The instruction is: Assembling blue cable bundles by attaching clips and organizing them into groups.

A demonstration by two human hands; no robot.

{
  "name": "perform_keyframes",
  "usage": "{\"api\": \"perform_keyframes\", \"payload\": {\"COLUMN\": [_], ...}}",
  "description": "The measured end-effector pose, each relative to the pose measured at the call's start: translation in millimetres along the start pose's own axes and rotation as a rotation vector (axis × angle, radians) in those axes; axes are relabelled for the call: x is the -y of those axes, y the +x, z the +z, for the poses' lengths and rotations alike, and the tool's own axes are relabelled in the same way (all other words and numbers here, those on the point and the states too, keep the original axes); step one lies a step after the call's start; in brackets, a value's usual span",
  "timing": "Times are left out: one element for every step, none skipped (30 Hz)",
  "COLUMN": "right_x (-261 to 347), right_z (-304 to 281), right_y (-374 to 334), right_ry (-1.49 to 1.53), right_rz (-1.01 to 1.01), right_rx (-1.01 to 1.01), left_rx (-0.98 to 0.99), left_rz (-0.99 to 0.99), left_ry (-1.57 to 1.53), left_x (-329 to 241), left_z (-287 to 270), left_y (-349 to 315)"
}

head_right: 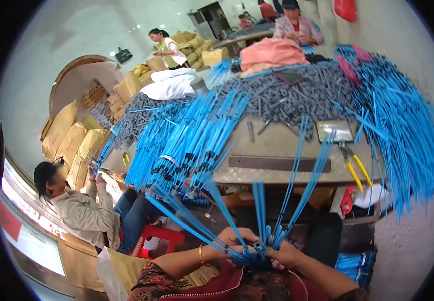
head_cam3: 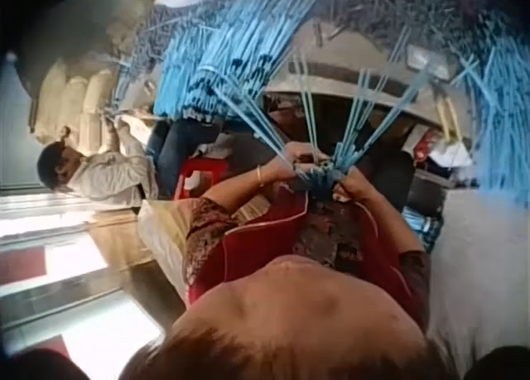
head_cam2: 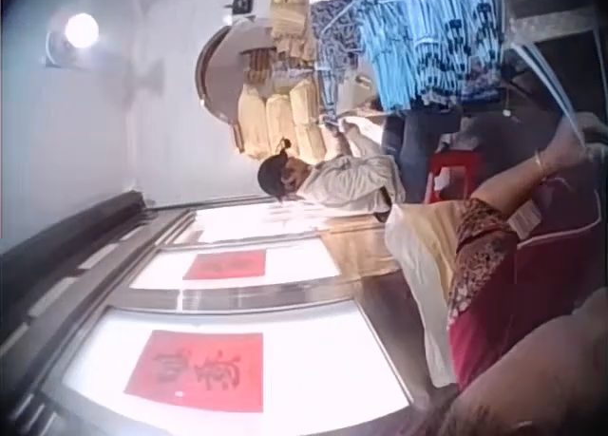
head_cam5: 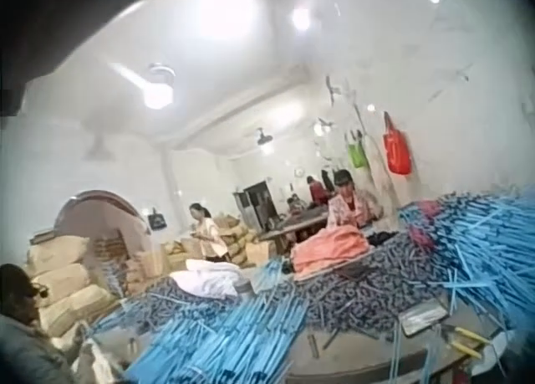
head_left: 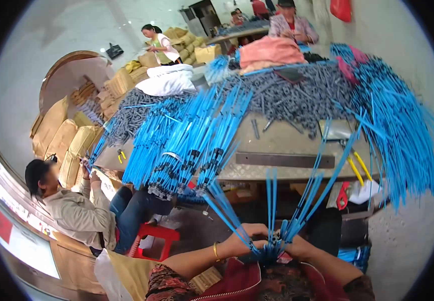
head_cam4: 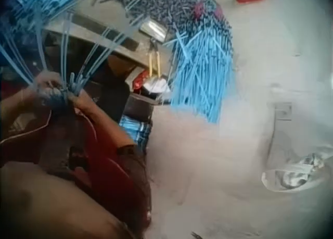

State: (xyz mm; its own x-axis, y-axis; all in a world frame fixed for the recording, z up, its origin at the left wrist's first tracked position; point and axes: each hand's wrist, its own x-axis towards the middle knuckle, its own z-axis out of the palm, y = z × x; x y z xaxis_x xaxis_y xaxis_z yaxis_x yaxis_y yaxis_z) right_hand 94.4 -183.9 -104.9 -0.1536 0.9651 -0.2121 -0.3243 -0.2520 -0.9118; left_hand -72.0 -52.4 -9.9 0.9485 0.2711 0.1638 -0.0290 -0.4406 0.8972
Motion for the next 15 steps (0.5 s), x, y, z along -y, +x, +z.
{"api": "perform_keyframes", "payload": {"right_x": [5, 12, 20, 25, 30, 33, 36, 40, 48, 57, 66, 71, 69, 63, 55], "right_z": [3, 10, 16, 20, 19, 19, 19, 19, 21, 24, 27, 29, 28, 26, 24], "right_y": [2, 2, 2, 3, 3, 3, 3, 4, 2, 0, -3, -2, 0, 3, 5], "right_ry": [-0.027, 0.002, 0.032, 0.064, 0.044, 0.058, 0.072, 0.087, 0.071, 0.048, 0.024, 0.001, -0.01, 0.0, 0.013], "right_rz": [-0.009, -0.004, 0.003, 0.012, 0.01, 0.033, 0.057, 0.082, 0.083, 0.163, 0.243, 0.322, 0.327, 0.291, 0.255], "right_rx": [0.017, 0.007, -0.007, -0.022, -0.017, 0.006, 0.027, 0.052, 0.059, 0.048, 0.035, 0.02, 0.023, 0.031, 0.038], "left_rx": [-0.002, -0.002, 0.001, -0.018, -0.011, -0.003, 0.007, -0.009, -0.024, -0.041, -0.057, -0.072, -0.025, 0.022, 0.072], "left_rz": [-0.017, -0.035, -0.052, -0.038, -0.057, -0.077, -0.097, -0.086, -0.079, -0.075, -0.07, -0.063, -0.07, -0.076, -0.084], "left_ry": [-0.035, -0.073, -0.116, -0.109, -0.146, -0.183, -0.222, -0.219, -0.299, -0.38, -0.461, -0.459, -0.486, -0.512, -0.538], "left_x": [0, 0, 1, 2, 2, 3, 4, 7, 12, 15, 17, 19, 18, 16, 14], "left_z": [-1, -1, -2, -3, -3, -3, -2, -1, 0, 0, 0, -1, -3, -6, -8], "left_y": [-4, -7, -8, -8, -6, -5, -4, -4, -3, -3, -2, -1, 2, 6, 9]}}
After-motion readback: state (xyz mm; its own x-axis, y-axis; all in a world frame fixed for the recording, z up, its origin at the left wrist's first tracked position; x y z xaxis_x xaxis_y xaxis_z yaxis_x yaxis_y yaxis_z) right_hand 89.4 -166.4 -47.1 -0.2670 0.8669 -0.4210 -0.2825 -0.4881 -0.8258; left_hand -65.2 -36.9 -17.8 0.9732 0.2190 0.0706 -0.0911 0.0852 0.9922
